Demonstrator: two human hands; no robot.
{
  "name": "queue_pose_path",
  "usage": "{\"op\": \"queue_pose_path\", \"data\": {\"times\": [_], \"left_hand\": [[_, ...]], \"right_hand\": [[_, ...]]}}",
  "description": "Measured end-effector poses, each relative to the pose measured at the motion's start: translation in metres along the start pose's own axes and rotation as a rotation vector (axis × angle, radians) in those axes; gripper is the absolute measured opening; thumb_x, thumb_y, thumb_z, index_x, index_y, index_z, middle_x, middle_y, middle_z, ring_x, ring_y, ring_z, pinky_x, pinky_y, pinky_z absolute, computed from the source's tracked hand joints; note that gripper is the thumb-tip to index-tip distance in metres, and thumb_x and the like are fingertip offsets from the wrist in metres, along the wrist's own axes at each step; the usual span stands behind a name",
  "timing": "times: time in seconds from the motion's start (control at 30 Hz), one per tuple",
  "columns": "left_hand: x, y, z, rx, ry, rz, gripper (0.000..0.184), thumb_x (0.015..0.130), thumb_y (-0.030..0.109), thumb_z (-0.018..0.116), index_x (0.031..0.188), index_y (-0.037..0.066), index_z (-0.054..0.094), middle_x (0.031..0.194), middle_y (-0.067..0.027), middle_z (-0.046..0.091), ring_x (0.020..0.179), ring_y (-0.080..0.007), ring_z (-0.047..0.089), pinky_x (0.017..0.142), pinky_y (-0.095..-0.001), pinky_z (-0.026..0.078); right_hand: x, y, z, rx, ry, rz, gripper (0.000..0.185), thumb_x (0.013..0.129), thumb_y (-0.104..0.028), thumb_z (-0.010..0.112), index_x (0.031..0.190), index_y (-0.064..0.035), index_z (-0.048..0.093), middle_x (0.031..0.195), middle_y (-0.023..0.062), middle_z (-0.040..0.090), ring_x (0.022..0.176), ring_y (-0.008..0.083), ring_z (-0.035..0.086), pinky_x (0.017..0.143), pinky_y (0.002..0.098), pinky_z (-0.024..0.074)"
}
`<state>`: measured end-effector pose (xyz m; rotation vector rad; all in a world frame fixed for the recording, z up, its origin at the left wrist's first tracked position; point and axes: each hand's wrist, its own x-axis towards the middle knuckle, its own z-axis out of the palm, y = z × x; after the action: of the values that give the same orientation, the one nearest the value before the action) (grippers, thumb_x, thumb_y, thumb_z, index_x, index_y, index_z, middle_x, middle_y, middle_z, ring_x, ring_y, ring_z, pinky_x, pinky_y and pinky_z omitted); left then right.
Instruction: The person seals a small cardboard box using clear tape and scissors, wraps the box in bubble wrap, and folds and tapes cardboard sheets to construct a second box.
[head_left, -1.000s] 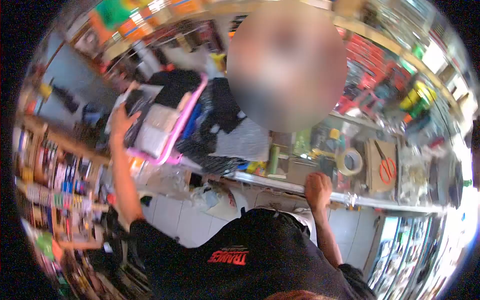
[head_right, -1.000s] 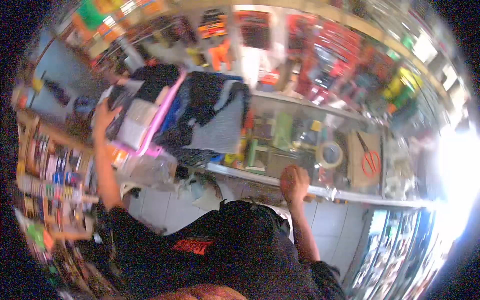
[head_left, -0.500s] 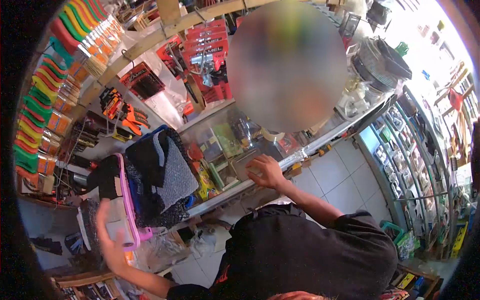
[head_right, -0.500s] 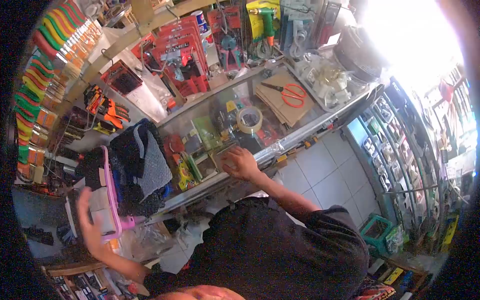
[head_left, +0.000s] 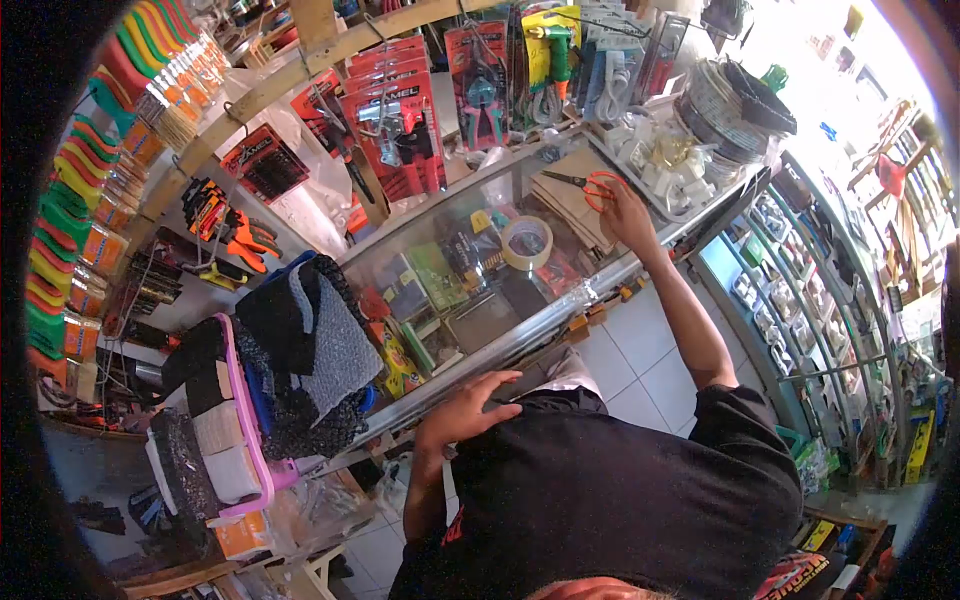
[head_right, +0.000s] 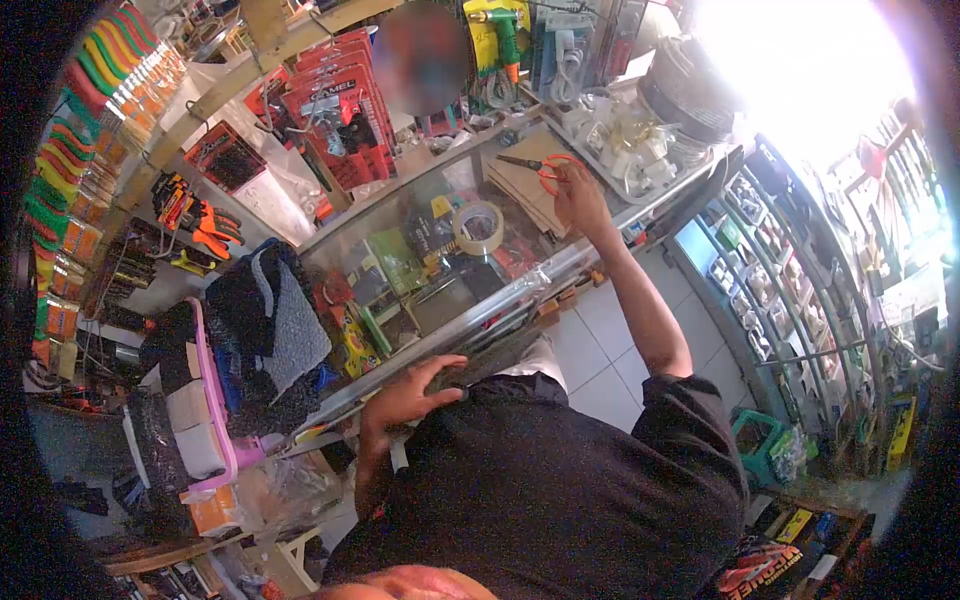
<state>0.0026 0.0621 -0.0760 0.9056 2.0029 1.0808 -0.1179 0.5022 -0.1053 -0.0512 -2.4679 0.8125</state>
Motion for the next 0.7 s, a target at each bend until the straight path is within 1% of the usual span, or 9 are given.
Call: {"op": "queue_pose_path", "data": {"times": [0.07, 0.17, 0.27, 0.37, 0.4, 0.5, 0.57, 0.6, 0.7], "left_hand": [[0.015, 0.003, 0.002, -0.019, -0.068, 0.003, 0.066, 0.098, 0.048, 0.067, 0.149, 0.01, 0.047, 0.145, -0.0145, 0.057, 0.138, -0.0288, 0.051, 0.116, -0.0429, 0.038], [0.037, -0.003, 0.005, -0.046, -0.081, 0.022, 0.065, 0.098, 0.047, 0.067, 0.148, 0.01, 0.048, 0.144, -0.015, 0.057, 0.135, -0.0286, 0.054, 0.115, -0.0421, 0.039], [0.057, 0.016, -0.003, -0.076, -0.116, 0.012, 0.065, 0.098, 0.046, 0.067, 0.148, 0.009, 0.048, 0.142, -0.0155, 0.058, 0.132, -0.0285, 0.057, 0.113, -0.0413, 0.041], [0.086, 0.035, -0.006, -0.091, -0.133, 0.063, 0.062, 0.098, 0.048, 0.066, 0.143, 0.009, 0.053, 0.142, -0.0178, 0.059, 0.134, -0.0325, 0.054, 0.113, -0.0419, 0.041], [0.098, 0.042, -0.008, -0.054, -0.127, 0.074, 0.061, 0.097, 0.047, 0.066, 0.142, 0.008, 0.054, 0.141, -0.0187, 0.059, 0.134, -0.0332, 0.054, 0.113, -0.0419, 0.041], [0.144, 0.059, -0.013, 0.106, -0.03, 0.125, 0.06, 0.096, 0.045, 0.068, 0.139, 0.005, 0.057, 0.139, -0.0211, 0.059, 0.134, -0.0352, 0.054, 0.113, -0.0418, 0.041], [0.183, 0.059, -0.008, 0.26, 0.116, 0.169, 0.059, 0.096, 0.043, 0.068, 0.137, 0.003, 0.058, 0.137, -0.0222, 0.06, 0.134, -0.036, 0.053, 0.113, -0.0418, 0.04], [0.2, 0.079, -0.015, 0.334, 0.052, 0.098, 0.063, 0.094, 0.041, 0.07, 0.142, 0.003, 0.054, 0.146, -0.0229, 0.052, 0.14, -0.0383, 0.046, 0.116, -0.0463, 0.037], [0.272, 0.05, 0.001, 0.664, 0.277, 0.258, 0.065, 0.092, 0.037, 0.071, 0.143, 0.003, 0.049, 0.139, -0.0254, 0.05, 0.134, -0.0457, 0.045, 0.114, -0.056, 0.035]], "right_hand": [[0.008, 0.048, 0.021, -0.135, -0.058, -0.1, 0.045, 0.089, -0.013, 0.059, 0.134, -0.01, 0.059, 0.119, 0.0208, 0.067, 0.107, 0.0409, 0.066, 0.088, 0.0515, 0.0525], [0.007, 0.034, 0.015, -0.34, 0.106, -0.21, 0.047, 0.085, -0.015, 0.067, 0.131, -0.0094, 0.06, 0.109, 0.0195, 0.069, 0.099, 0.0383, 0.068, 0.081, 0.0466, 0.0537], [0.02, 0.042, 0.017, -0.157, -0.191, 0.063, 0.052, 0.08, -0.02, 0.071, 0.129, -0.0078, 0.061, 0.1, 0.0181, 0.071, 0.091, 0.037, 0.069, 0.078, 0.0451, 0.0541], [0.019, 0.037, 0.017, -0.098, -0.238, 0.061, 0.056, 0.075, -0.025, 0.074, 0.127, -0.0101, 0.062, 0.092, 0.0184, 0.07, 0.093, 0.0388, 0.068, 0.081, 0.0487, 0.0524], [0.017, 0.031, 0.009, -0.084, -0.276, 0.113, 0.059, 0.073, -0.029, 0.076, 0.127, -0.0103, 0.064, 0.088, 0.0189, 0.069, 0.085, 0.0384, 0.069, 0.078, 0.0476, 0.0529], [-0.01, 0.007, -0.012, 0.088, -0.156, 0.27, 0.058, 0.073, -0.031, 0.078, 0.124, -0.0081, 0.065, 0.084, 0.0198, 0.068, 0.082, 0.0392, 0.069, 0.077, 0.0464, 0.0534], [-0.032, 0.0, -0.038, 0.118, -0.127, 0.286, 0.055, 0.076, -0.03, 0.077, 0.125, -0.0081, 0.065, 0.086, 0.0165, 0.067, 0.078, 0.0332, 0.068, 0.074, 0.0418, 0.0536], [-0.044, 0.001, -0.05, 0.156, -0.127, 0.313, 0.053, 0.078, -0.027, 0.077, 0.125, -0.0073, 0.065, 0.086, 0.0144, 0.067, 0.076, 0.0294, 0.067, 0.073, 0.04, 0.0535], [-0.082, 0.009, -0.083, 0.349, -0.124, 0.475, 0.044, 0.081, -0.017, 0.074, 0.123, -0.0045, 0.065, 0.087, 0.0072, 0.066, 0.074, 0.0176, 0.063, 0.07, 0.0339, 0.0521]]}}
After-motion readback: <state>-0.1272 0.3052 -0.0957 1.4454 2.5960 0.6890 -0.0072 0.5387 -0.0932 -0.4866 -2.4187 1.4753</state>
